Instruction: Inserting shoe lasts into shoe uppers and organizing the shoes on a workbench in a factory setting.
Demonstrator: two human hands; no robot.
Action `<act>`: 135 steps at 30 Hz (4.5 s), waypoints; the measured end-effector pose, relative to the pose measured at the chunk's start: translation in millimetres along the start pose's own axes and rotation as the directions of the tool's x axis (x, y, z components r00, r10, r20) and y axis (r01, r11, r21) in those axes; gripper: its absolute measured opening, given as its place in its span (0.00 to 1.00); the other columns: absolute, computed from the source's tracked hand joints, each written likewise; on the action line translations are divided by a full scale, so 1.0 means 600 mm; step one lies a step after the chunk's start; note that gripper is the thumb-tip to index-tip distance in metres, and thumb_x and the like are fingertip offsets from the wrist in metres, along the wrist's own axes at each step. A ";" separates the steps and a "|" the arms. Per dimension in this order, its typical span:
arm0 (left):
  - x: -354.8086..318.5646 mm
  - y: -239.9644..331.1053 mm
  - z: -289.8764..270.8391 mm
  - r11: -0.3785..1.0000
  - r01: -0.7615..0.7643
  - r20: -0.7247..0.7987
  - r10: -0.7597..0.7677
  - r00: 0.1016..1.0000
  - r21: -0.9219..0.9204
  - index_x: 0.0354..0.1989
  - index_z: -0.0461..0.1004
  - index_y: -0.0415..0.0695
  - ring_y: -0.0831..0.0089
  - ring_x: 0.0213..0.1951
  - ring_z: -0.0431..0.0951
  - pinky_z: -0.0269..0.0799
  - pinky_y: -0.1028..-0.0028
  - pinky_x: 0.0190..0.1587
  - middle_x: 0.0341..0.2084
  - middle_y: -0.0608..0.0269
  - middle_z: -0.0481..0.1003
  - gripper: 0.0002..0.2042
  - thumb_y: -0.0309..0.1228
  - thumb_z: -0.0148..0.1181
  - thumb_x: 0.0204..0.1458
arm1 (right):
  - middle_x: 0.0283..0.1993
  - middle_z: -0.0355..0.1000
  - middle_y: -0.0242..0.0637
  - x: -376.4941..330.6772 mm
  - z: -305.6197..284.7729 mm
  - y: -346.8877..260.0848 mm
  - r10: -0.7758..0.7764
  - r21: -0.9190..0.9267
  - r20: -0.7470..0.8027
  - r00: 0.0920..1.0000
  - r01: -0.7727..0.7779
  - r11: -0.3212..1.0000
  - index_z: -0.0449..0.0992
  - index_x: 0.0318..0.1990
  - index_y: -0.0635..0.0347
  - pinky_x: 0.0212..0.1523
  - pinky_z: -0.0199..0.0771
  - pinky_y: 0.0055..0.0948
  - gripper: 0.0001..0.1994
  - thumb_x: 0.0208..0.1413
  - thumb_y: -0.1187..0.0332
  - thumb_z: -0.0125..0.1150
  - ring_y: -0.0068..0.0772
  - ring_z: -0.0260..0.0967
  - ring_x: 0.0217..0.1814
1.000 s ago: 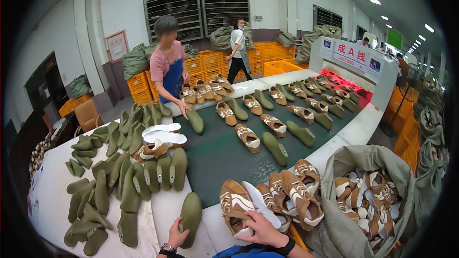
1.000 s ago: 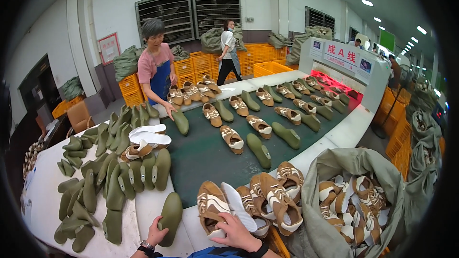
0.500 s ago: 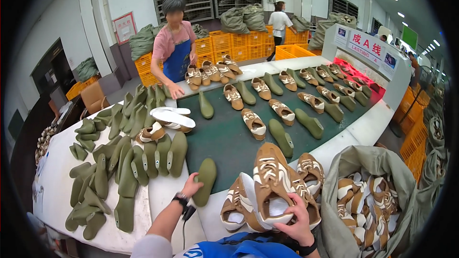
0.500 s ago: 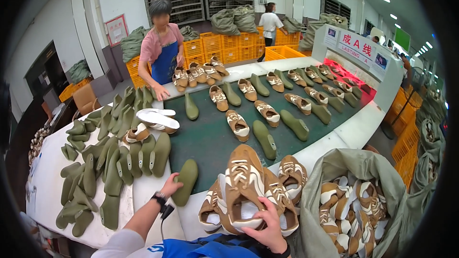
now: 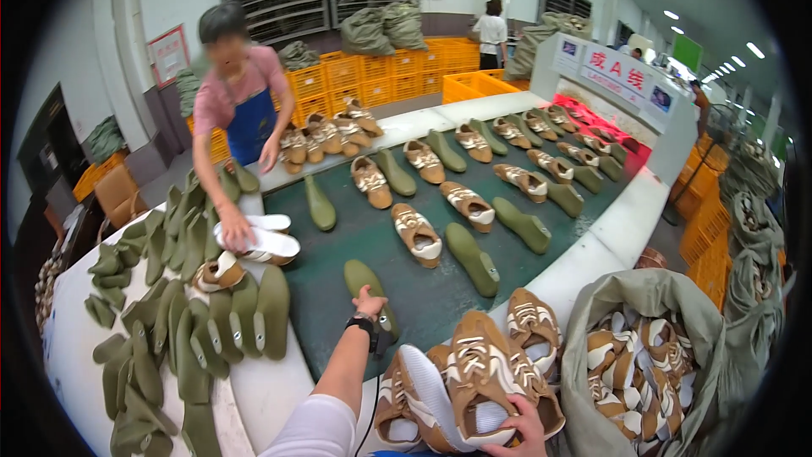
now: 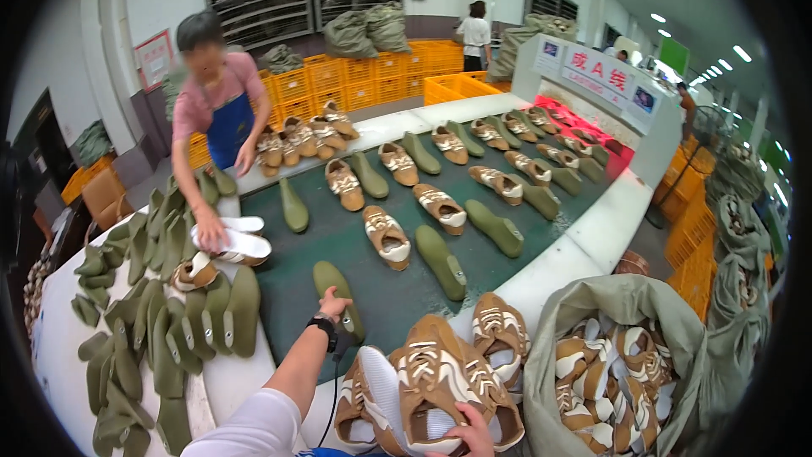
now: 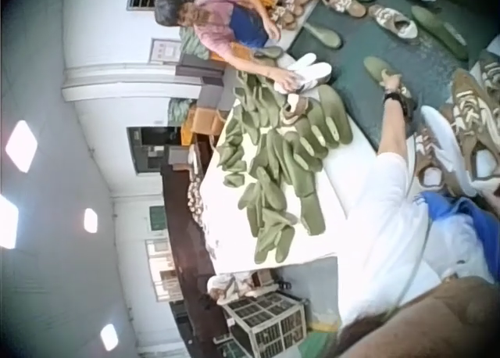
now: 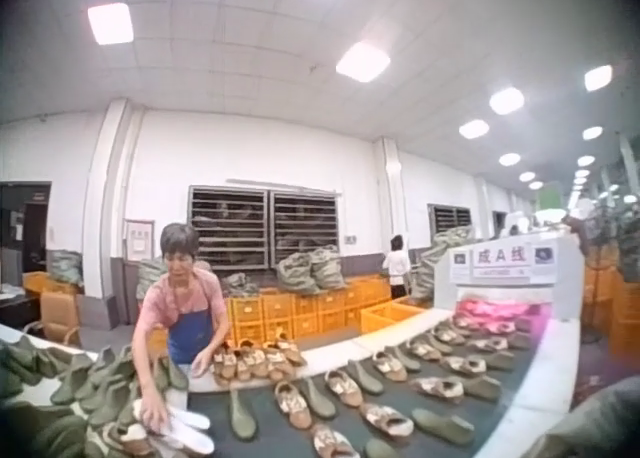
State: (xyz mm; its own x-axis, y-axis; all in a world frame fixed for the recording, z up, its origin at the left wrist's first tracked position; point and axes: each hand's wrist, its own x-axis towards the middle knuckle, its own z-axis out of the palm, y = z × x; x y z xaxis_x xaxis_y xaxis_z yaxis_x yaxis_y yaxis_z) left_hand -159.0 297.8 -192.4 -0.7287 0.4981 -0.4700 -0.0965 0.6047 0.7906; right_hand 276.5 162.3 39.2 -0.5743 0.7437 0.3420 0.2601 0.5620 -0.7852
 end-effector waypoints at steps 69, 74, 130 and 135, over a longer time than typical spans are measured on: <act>-0.522 -0.037 -0.290 0.965 -0.255 0.247 0.263 0.933 -0.066 0.41 0.66 0.34 0.71 0.24 0.76 0.77 0.74 0.25 0.29 0.56 0.73 0.12 0.30 0.47 0.54 | 0.41 0.70 0.43 0.080 0.095 -0.057 -0.282 0.078 0.031 0.959 0.279 0.957 0.69 0.49 0.59 0.39 0.73 0.34 0.21 0.45 0.72 0.61 0.44 0.71 0.39; -0.337 -0.096 -0.323 0.975 -0.223 0.027 0.223 0.975 0.007 0.39 0.65 0.29 0.62 0.22 0.79 0.78 0.71 0.21 0.27 0.49 0.74 0.12 0.27 0.45 0.51 | 0.35 0.72 0.41 0.048 0.044 -0.035 -0.140 0.004 0.079 0.987 0.140 0.990 0.72 0.43 0.62 0.32 0.72 0.29 0.15 0.45 0.75 0.60 0.38 0.72 0.33; -0.577 -0.085 -0.020 0.825 -0.565 0.690 0.396 0.606 0.022 0.66 0.33 0.41 0.63 0.57 0.61 0.59 0.70 0.57 0.58 0.49 0.58 0.44 0.29 0.60 0.48 | 0.53 0.61 0.41 -0.160 -0.072 0.136 0.199 -0.426 0.176 0.964 -0.107 0.898 0.67 0.51 0.53 0.47 0.66 0.40 0.30 0.38 0.55 0.67 0.49 0.60 0.47; -0.582 -0.091 -0.057 0.911 -0.413 0.727 0.298 0.618 -0.022 0.66 0.32 0.47 0.62 0.57 0.63 0.61 0.68 0.55 0.59 0.46 0.56 0.45 0.31 0.61 0.49 | 0.36 0.69 0.34 -0.147 -0.061 0.169 0.029 -0.472 0.186 0.982 0.063 0.879 0.74 0.31 0.53 0.47 0.64 0.38 0.09 0.41 0.64 0.63 0.42 0.63 0.44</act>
State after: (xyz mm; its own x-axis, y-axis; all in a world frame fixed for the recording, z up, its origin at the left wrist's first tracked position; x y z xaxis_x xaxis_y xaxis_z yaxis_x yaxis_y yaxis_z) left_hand 77.9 69.5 -58.1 0.0137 0.9402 -0.3405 0.1980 0.3312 0.9225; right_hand 382.1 166.6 -51.8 -0.7006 0.6796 0.2173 0.5591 0.7121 -0.4247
